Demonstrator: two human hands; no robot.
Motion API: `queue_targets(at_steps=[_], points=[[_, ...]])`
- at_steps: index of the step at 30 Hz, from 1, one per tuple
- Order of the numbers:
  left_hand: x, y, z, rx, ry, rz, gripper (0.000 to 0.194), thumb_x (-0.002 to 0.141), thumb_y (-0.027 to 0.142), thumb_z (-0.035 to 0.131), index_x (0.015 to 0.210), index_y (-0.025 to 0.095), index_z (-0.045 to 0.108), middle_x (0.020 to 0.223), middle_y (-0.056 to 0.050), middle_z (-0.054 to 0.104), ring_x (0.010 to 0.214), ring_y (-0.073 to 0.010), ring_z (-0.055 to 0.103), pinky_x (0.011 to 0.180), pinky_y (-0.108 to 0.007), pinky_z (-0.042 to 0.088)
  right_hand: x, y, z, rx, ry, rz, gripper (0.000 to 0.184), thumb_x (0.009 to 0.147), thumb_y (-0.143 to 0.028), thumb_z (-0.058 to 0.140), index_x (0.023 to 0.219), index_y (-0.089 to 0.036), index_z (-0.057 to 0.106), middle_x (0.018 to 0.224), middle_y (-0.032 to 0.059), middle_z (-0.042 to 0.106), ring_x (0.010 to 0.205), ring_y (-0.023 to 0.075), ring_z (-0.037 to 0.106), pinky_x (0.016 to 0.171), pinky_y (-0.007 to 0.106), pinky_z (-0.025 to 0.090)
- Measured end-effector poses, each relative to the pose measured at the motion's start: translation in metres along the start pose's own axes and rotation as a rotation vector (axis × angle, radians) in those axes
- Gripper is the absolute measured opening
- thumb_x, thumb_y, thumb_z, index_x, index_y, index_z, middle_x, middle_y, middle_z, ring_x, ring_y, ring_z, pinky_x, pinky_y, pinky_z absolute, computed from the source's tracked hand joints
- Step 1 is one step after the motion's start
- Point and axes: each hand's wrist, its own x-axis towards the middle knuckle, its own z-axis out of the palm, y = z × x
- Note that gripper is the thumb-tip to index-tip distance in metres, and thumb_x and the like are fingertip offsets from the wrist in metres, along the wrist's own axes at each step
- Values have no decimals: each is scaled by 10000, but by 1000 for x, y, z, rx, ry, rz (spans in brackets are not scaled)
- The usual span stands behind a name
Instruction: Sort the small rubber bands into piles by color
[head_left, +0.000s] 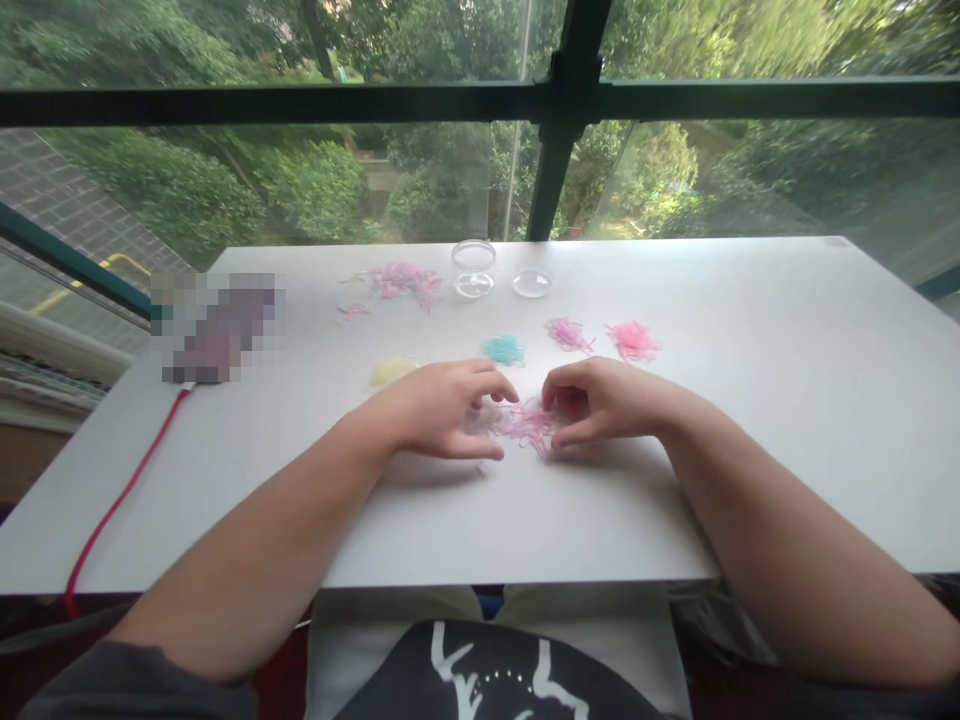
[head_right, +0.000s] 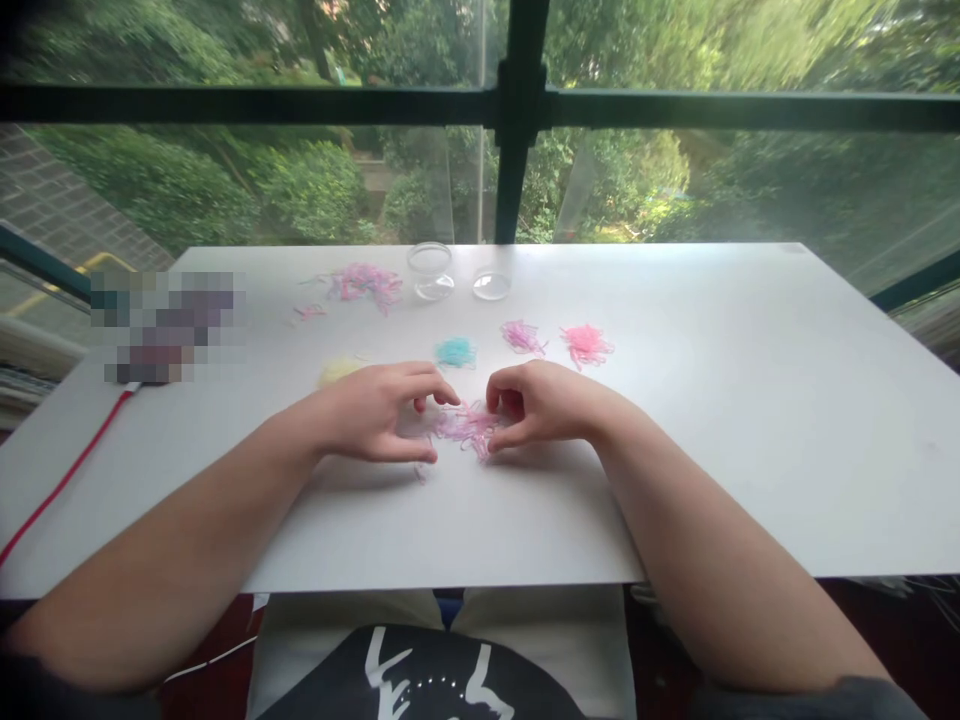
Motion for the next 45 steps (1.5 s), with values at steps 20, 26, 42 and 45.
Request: queue_targets(at_steps=[20,26,42,45], points=[[9,-8,14,28,38,-94,211,822,283,561,987,212,672,879,-18,683,762,-141,591,688,-235,422,7,-8,16,-76,119,-81,197,792,-162,499,857,-178,684,747,30,688,634,130,549,603,234,367],[9,-6,12,-28,43,-150,256,823,201,480,973,220,686,917,1,701,822,-147,608,745,-243,445,8,-7,16,-77,139,-72,175,804,-173,490,857,-178,656,750,27,674,633,124,539,605,227,365],[7,-7,7,-118,-40,-174,404,684,85,456,995,217,676,914,5,689,798,-137,602,712,-218,455,9,-6,17,-36,173,-45,43,759,-208,547,732,-175,541,634,-14,562,540,88,435,534,219,300],[5,-7,6,-132,-77,-132,424,650,95,512,1034,207,652,842,-3,668,707,-125,575,649,-214,439,9,-6,17,-24,184,-54,38,754,-160,531,768,-175,563,661,-10,583,565,92,459,553,220,318]])
